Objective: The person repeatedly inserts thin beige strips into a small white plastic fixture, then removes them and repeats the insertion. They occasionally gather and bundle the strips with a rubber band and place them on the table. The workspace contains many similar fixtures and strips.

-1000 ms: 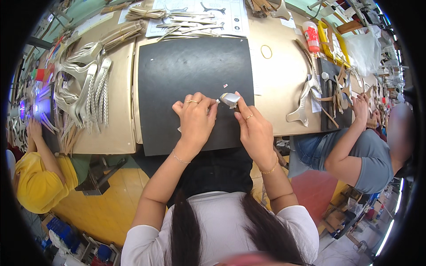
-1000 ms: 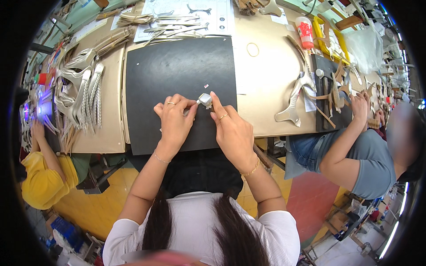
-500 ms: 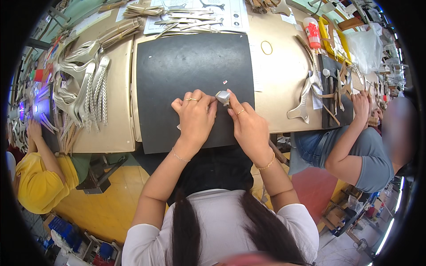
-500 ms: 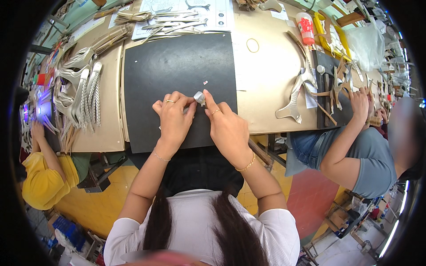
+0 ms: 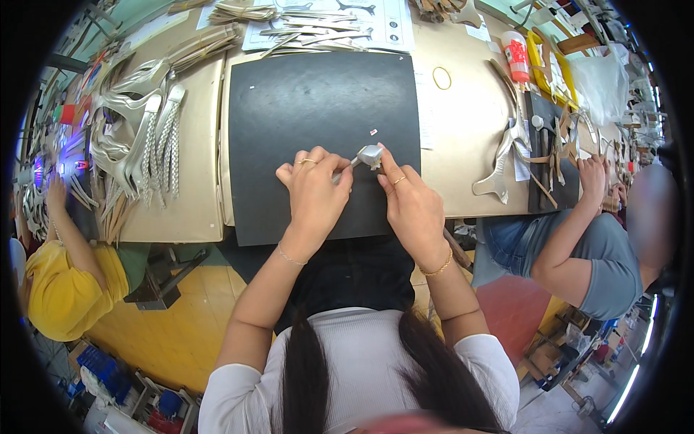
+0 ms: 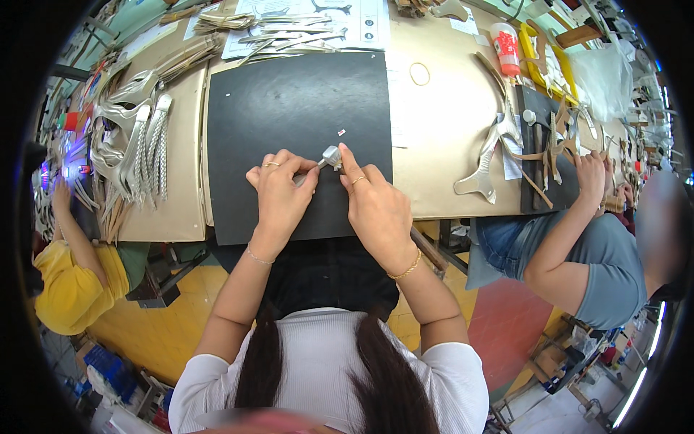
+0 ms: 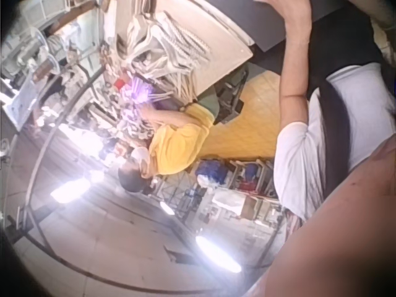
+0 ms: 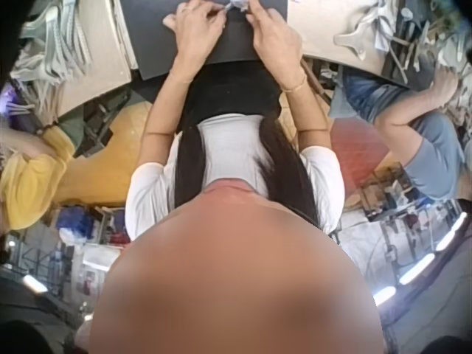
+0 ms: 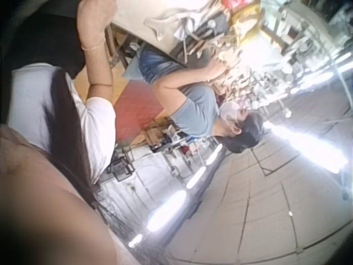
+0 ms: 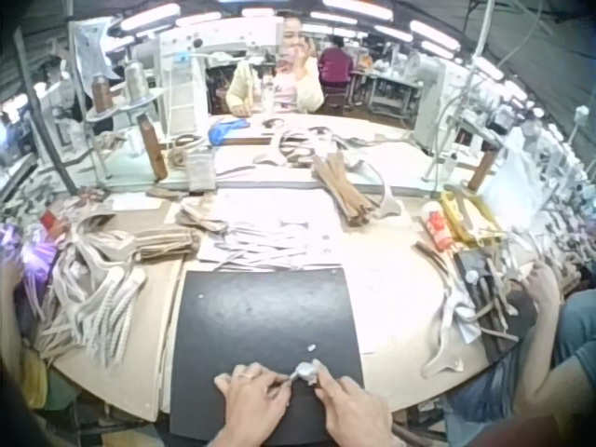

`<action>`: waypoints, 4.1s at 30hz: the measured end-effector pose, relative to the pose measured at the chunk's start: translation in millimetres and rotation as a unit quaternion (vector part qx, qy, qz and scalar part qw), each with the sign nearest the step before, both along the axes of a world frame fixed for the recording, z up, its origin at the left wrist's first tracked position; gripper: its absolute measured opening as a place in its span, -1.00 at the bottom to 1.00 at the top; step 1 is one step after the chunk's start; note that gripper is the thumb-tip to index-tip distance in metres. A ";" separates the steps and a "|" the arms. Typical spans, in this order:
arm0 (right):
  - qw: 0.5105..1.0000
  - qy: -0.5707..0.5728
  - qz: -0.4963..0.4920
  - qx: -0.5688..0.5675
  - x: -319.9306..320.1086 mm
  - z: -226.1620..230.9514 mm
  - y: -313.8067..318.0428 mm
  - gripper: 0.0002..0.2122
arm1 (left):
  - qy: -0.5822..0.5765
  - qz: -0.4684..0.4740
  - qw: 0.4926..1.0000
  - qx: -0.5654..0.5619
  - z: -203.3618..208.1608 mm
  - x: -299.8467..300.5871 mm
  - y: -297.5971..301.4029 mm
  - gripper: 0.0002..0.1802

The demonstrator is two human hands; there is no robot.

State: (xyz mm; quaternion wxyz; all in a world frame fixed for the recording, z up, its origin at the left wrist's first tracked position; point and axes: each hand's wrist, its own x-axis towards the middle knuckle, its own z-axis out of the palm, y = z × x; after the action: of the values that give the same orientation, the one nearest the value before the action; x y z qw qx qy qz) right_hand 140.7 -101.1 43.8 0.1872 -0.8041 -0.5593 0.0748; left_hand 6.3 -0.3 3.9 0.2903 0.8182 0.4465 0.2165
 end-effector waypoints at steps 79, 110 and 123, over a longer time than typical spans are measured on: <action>0.990 0.063 0.028 0.121 -11.5 7.5 1.0 -0.51 | -0.008 0.003 0.999 0.032 -0.6 -18.7 -6.5 -0.94; 0.996 0.009 0.085 -0.009 -19.0 -0.8 -2.4 -0.52 | -0.020 0.010 0.998 0.055 -0.5 -42.9 -16.2 -0.91; 0.989 0.031 0.136 -0.051 -19.3 12.0 0.9 -0.48 | 0.000 0.021 1.000 0.007 2.4 -40.3 -14.7 -0.95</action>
State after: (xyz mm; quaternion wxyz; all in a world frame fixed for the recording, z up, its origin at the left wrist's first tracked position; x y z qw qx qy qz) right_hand 121.4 -100.2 55.8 0.1510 -0.7261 -0.6532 0.1530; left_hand -34.0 -14.9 6.4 0.2800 0.8106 0.4620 0.2259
